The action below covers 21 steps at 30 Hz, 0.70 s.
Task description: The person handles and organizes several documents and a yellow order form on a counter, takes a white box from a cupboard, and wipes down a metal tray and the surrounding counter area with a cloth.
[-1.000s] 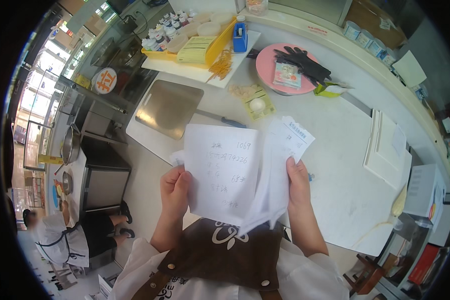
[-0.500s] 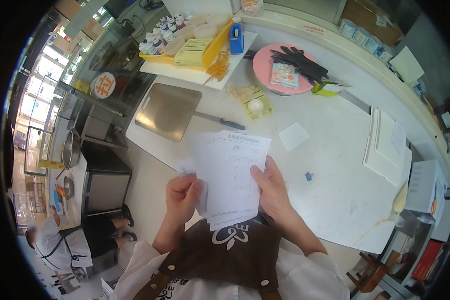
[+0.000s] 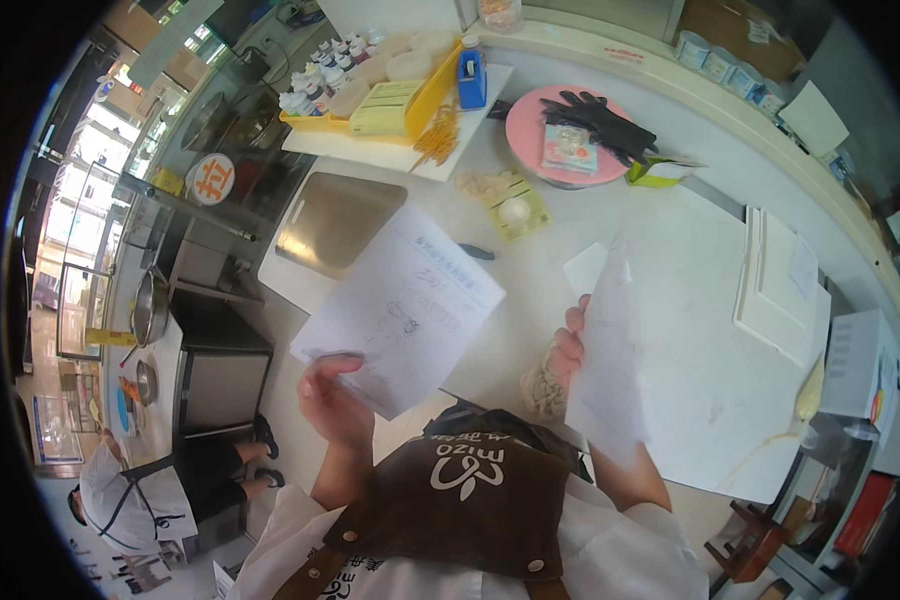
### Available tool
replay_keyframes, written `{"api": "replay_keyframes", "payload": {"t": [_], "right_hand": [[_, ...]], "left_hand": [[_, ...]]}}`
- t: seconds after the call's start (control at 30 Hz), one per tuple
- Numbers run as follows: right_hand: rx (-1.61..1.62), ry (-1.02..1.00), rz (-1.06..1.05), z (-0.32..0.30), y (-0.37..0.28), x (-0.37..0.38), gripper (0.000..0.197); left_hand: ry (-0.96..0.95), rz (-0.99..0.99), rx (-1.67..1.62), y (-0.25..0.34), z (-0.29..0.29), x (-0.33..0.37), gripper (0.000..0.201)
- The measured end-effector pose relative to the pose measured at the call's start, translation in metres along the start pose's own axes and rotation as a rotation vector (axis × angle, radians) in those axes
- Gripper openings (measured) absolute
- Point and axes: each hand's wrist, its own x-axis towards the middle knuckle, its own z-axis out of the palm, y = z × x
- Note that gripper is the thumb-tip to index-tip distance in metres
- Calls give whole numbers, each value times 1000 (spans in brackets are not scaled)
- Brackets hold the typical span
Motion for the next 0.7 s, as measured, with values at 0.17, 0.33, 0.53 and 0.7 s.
{"api": "replay_keyframes", "payload": {"t": [0.17, 0.33, 0.53, 0.7], "right_hand": [[107, -87, 136, -37, 31, 11, 15], [17, -143, 196, -35, 37, 9, 15], [-43, -33, 122, -30, 46, 11, 35], [-90, -9, 121, -25, 53, 10, 45]], "left_hand": [[18, 51, -6, 1, 1, -4, 66], [-4, 62, -154, 4, 1, -6, 63], [63, 31, -75, -3, -3, -8, 75], [60, 23, -111, -2, 0, -10, 75]]}}
